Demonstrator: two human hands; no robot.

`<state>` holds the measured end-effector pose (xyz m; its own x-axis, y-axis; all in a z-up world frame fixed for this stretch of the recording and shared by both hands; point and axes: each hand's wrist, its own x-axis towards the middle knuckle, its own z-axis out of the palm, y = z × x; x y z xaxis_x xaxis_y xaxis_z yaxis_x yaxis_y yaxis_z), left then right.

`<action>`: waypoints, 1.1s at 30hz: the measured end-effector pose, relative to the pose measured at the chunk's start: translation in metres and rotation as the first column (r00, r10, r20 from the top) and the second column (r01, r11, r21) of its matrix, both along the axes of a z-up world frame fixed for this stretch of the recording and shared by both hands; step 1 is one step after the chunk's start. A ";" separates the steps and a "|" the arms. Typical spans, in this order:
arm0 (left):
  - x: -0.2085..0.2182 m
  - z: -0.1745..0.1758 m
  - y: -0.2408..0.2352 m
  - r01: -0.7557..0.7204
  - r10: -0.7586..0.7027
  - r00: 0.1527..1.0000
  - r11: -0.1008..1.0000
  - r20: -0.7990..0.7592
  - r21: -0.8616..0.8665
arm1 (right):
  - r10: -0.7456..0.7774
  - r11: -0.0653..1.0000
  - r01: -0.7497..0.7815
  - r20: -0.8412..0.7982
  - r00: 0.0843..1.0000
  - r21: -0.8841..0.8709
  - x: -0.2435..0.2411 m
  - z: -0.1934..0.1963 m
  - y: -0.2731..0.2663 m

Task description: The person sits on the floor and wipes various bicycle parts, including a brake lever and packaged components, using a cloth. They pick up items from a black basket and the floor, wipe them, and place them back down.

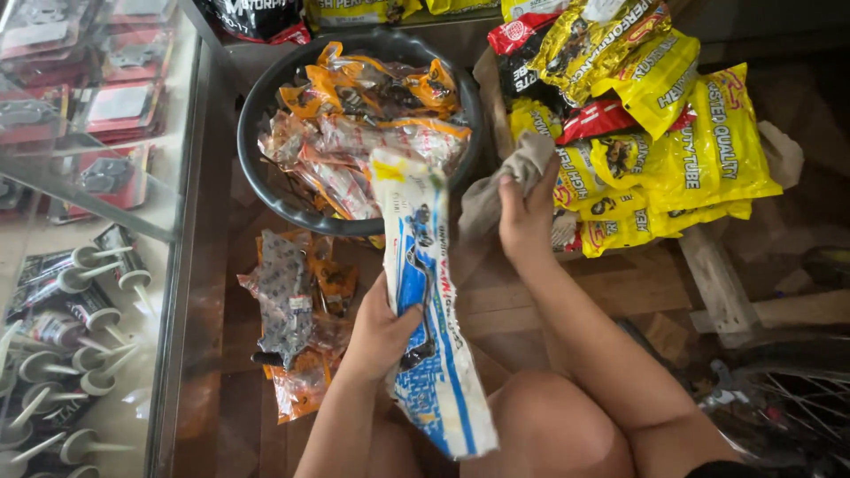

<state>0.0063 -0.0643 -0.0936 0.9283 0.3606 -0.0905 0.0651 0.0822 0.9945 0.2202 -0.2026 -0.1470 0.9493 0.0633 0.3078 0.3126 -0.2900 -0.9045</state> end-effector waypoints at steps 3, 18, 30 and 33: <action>0.006 -0.005 0.001 0.005 0.039 0.992 0.940 -0.121 0.341 | 0.259 0.743 0.241 0.600 0.757 -0.625 0.000 -0.027 0.005; 0.023 0.029 -0.026 0.299 0.031 0.952 0.086 -0.303 0.950 | 0.593 0.628 -0.015 -0.466 0.657 0.778 -0.052 0.067 0.023; 0.018 0.033 -0.004 0.102 -0.039 0.956 0.973 -0.290 0.205 | 0.220 0.787 0.133 -0.476 0.851 0.602 -0.049 0.055 0.023; 0.011 -0.006 0.005 0.123 -0.119 0.986 0.992 -0.116 0.034 | 0.324 0.687 0.130 -0.461 0.826 0.715 -0.048 0.045 0.023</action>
